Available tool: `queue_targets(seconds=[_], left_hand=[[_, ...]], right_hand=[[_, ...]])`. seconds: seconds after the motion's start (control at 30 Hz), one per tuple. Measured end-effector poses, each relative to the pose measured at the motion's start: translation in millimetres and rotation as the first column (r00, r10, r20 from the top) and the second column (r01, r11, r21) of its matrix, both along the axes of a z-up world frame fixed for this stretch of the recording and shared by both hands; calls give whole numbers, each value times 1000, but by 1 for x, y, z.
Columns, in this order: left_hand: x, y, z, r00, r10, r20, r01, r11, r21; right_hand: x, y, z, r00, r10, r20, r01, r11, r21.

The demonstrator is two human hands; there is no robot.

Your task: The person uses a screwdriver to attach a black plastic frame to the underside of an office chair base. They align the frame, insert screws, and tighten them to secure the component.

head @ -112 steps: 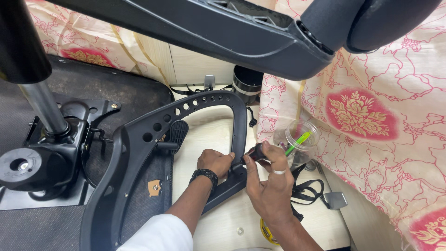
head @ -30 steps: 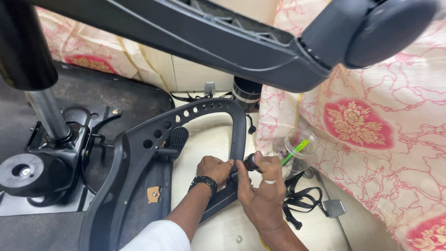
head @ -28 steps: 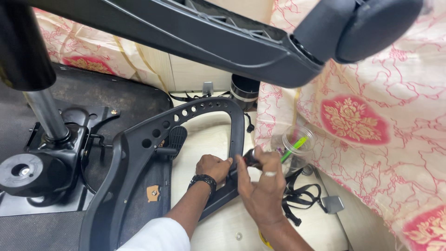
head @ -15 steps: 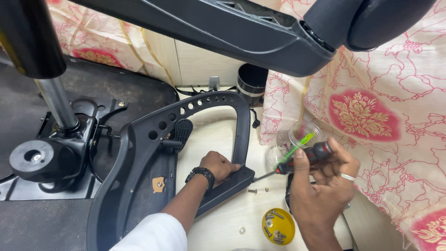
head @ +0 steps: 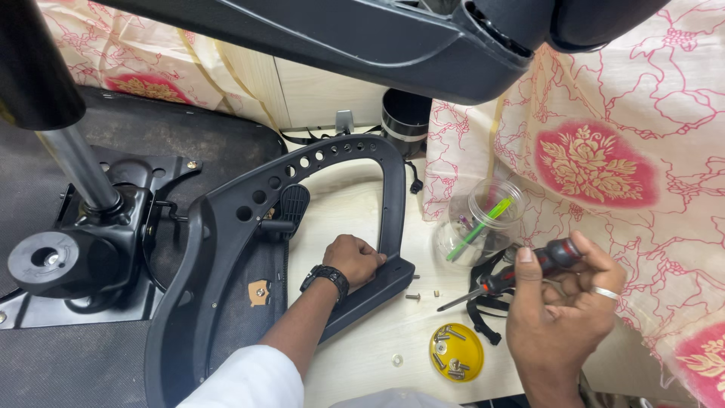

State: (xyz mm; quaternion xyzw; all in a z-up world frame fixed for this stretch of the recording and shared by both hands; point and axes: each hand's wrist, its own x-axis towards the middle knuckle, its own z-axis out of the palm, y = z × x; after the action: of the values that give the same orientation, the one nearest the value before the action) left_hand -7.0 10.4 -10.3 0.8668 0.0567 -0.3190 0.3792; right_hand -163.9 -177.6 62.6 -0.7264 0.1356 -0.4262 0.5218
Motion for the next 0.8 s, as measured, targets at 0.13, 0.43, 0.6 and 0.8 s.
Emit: queue_targets(seconds=[0.13, 0.43, 0.6, 0.8], left_hand=[[-4, -3, 4, 999, -8, 33, 6, 999, 39], [2, -6, 16, 999, 4, 47, -12, 987, 161], [5, -7, 18, 997, -77, 13, 73, 982, 176], [2, -7, 18, 995, -84, 56, 71, 975, 210]], right_hand=[[5, 11, 3, 998, 25, -53, -25, 1000, 12], [13, 16, 7, 988, 67, -136, -62, 997, 42], [14, 18, 7, 984, 60, -165, -52, 997, 54], [12, 10, 0, 990, 68, -126, -56, 994, 95]])
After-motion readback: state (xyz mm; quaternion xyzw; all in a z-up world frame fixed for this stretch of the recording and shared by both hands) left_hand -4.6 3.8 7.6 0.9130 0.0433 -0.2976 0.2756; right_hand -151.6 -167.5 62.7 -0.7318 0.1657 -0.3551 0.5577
